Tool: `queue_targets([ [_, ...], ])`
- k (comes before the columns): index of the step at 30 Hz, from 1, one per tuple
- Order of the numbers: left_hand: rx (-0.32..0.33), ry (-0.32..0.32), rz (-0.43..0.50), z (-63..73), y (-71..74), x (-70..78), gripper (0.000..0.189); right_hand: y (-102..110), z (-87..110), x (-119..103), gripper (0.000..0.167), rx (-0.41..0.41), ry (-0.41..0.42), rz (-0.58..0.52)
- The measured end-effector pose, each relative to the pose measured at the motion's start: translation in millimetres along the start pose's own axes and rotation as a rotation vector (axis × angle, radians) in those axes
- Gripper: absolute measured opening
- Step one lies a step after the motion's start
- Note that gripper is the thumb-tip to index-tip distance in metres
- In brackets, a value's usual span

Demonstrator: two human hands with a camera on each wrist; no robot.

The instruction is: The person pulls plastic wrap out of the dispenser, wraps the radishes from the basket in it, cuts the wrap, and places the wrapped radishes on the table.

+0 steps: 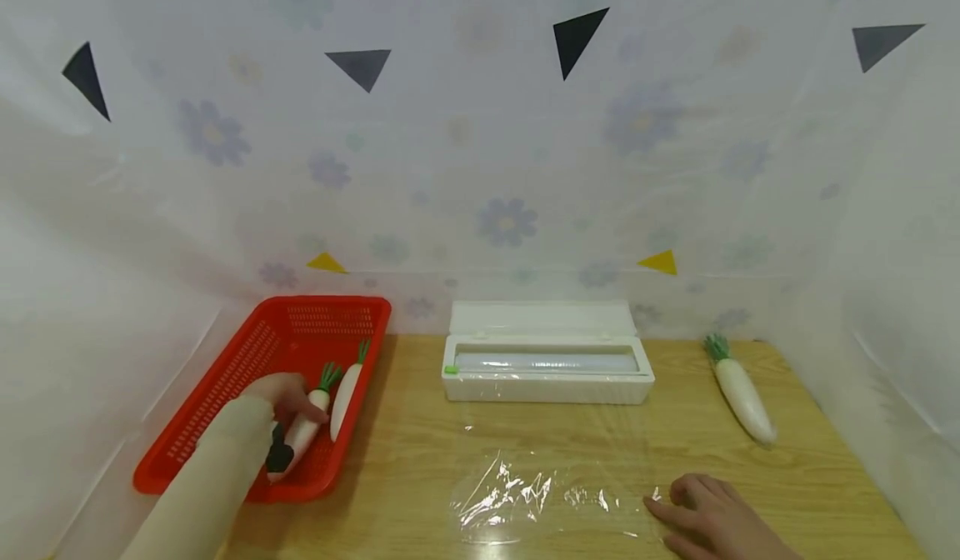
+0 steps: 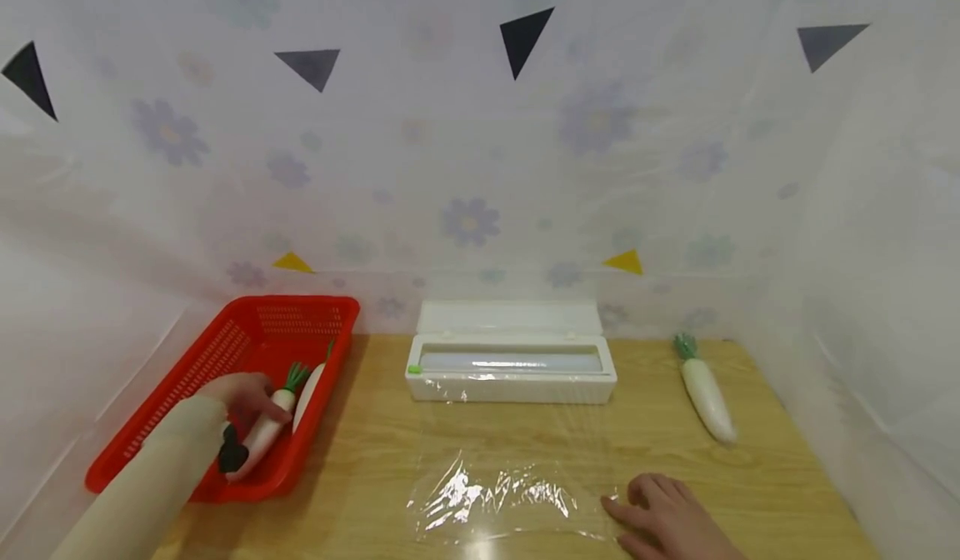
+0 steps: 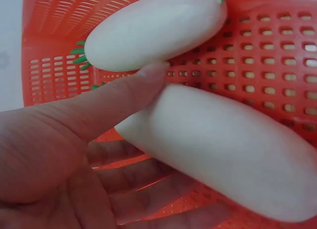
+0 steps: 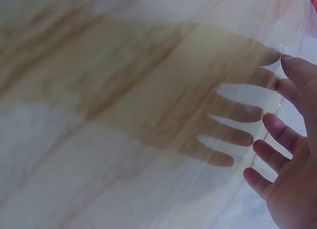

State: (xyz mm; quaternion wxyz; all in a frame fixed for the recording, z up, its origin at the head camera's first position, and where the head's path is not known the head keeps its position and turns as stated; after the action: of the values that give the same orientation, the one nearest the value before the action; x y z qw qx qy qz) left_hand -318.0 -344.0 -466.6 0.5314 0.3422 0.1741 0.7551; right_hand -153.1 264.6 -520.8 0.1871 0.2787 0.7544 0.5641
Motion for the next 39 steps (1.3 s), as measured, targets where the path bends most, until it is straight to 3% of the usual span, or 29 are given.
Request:
queue_targets([
  [5, 0.048, -0.029, 0.048, 2.0, 7.9, -1.4, 0.048, 0.6, -0.2, -0.2, 0.046, 0.007, 0.005, -0.008],
  [8, 0.096, -0.08, 0.073, 3.6, 15.0, -1.7, 0.043, 0.7, -0.3, -0.6, 0.047, 0.005, 0.004, -0.01],
  [13, 0.203, -0.172, 0.105, 9.9, 28.2, -1.3, 0.052, 0.8, -0.8, -0.8, 0.049, 0.001, 0.005, -0.017],
  [20, 0.368, -0.322, 0.086, 33.1, 41.5, 15.1, 0.065, 1.7, -1.3, 0.7, 0.055, -0.018, -0.001, -0.034],
  [23, 0.423, -0.346, 0.098, 45.3, 45.9, 23.4, 0.067, 1.1, -1.9, 1.5, 0.055, -0.024, -0.001, -0.041],
  [30, 0.515, -0.392, 0.121, 73.5, 46.4, 56.8, 0.073, 0.9, -2.4, 2.2, 0.053, -0.035, -0.008, -0.034],
  [39, 0.596, -0.455, 0.16, 104.1, 20.1, 114.8, 0.056, 1.1, -2.9, 2.6, 0.054, -0.045, -0.015, -0.049],
])
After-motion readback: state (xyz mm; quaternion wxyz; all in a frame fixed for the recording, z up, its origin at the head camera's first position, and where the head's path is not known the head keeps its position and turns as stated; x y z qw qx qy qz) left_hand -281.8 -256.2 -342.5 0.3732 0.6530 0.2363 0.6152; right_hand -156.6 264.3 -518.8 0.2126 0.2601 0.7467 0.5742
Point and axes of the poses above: each hand's wrist, its own z-axis away from the middle knuckle, its own y-axis out of the back of the hand, x = y × z, the point moved 8 cm from there along -z, towards the middle knuckle, and after that the axes turned 13 degrees about -x, right-handed, at the moved point
